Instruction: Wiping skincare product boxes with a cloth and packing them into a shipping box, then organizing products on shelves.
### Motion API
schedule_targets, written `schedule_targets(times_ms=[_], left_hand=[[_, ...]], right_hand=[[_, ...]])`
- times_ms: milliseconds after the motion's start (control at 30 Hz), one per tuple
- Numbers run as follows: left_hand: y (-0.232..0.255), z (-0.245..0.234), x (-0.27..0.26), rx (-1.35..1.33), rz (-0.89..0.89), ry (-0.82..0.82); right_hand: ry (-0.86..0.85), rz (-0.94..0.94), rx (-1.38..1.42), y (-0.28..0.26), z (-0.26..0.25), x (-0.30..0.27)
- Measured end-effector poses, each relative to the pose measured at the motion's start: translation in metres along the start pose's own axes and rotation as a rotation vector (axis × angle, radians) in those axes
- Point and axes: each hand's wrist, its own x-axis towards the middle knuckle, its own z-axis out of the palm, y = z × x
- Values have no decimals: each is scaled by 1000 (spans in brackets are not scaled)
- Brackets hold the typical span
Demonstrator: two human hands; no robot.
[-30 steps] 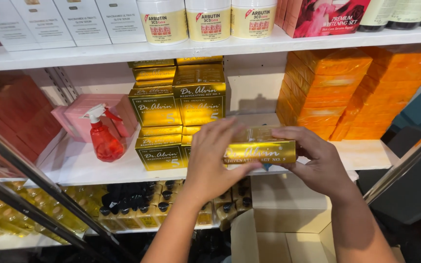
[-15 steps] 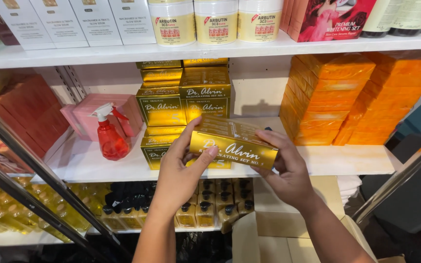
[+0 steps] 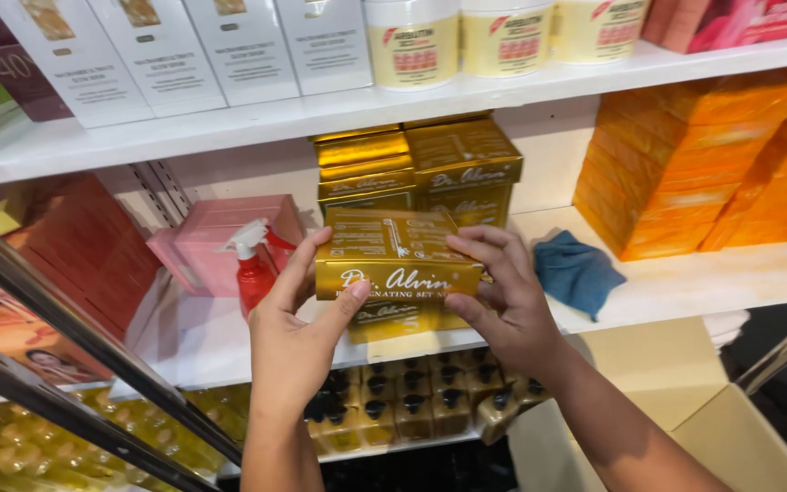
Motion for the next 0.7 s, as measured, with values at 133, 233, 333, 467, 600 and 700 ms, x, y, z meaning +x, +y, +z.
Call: schedule_targets(times_ms=[133,233,333,467,600,700], left_hand=[[-23,-30,21,36,34,46],[-48,-42,38,18,13,63],[-79,-45,56,147,-57,85],[-118,-41,77,-18,237,43],[-151,-30,95,-140,178,4],[-161,-18,105,-30,171,30]], right_hand=[[36,47,-11,12,39,26],[51,-35,-29,26,58,39],[102,-78,-91,37,71,53],[188,-108,-326,50,79,68],[235,-266,-629,55,83,77],[250,-100,-629,66,84,79]])
